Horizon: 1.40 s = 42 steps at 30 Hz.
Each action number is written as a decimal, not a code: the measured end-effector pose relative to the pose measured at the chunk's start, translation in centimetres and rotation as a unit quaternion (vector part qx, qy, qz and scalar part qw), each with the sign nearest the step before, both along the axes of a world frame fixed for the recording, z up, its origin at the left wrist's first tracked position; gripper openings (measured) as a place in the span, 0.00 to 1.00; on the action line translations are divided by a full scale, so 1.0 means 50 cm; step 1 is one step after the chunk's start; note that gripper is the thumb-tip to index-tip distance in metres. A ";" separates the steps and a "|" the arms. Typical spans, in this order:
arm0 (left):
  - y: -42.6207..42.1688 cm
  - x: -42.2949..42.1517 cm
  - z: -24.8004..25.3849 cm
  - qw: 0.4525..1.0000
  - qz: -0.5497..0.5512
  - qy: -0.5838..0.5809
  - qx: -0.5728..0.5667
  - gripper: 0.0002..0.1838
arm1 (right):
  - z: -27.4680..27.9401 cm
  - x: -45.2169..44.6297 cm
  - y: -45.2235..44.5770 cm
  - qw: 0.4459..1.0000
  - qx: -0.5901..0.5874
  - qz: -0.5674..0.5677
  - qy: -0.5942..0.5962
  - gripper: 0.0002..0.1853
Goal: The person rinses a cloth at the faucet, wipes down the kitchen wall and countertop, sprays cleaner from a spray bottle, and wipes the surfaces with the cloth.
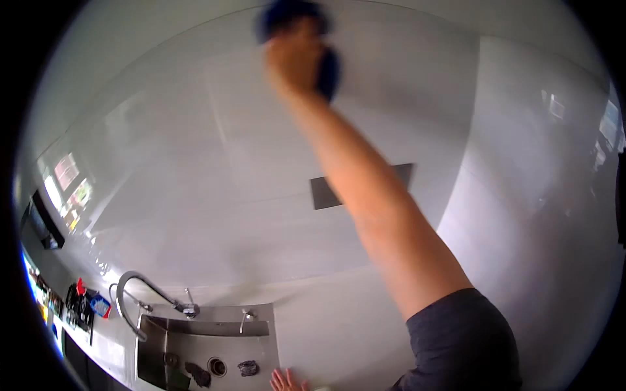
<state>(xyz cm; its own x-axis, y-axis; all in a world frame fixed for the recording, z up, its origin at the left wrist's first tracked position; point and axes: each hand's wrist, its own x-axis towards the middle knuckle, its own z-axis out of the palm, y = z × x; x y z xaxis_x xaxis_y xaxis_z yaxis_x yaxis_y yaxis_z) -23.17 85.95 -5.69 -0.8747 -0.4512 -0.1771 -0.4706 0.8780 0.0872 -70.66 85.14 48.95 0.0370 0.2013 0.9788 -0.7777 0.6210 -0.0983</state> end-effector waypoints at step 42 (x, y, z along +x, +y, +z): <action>-0.002 0.019 -0.077 0.999 0.004 0.042 -0.025 0.41 | -0.043 -0.187 0.522 0.943 0.292 -0.148 0.059 0.18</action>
<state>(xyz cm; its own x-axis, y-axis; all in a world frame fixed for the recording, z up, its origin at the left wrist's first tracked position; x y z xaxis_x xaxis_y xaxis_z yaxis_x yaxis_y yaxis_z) -22.20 85.83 -9.52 -0.8814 -0.4654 -0.0811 -0.4713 0.8780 0.0835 -80.00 111.24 46.82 0.1231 -0.4067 0.9052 -0.5461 0.7339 0.4039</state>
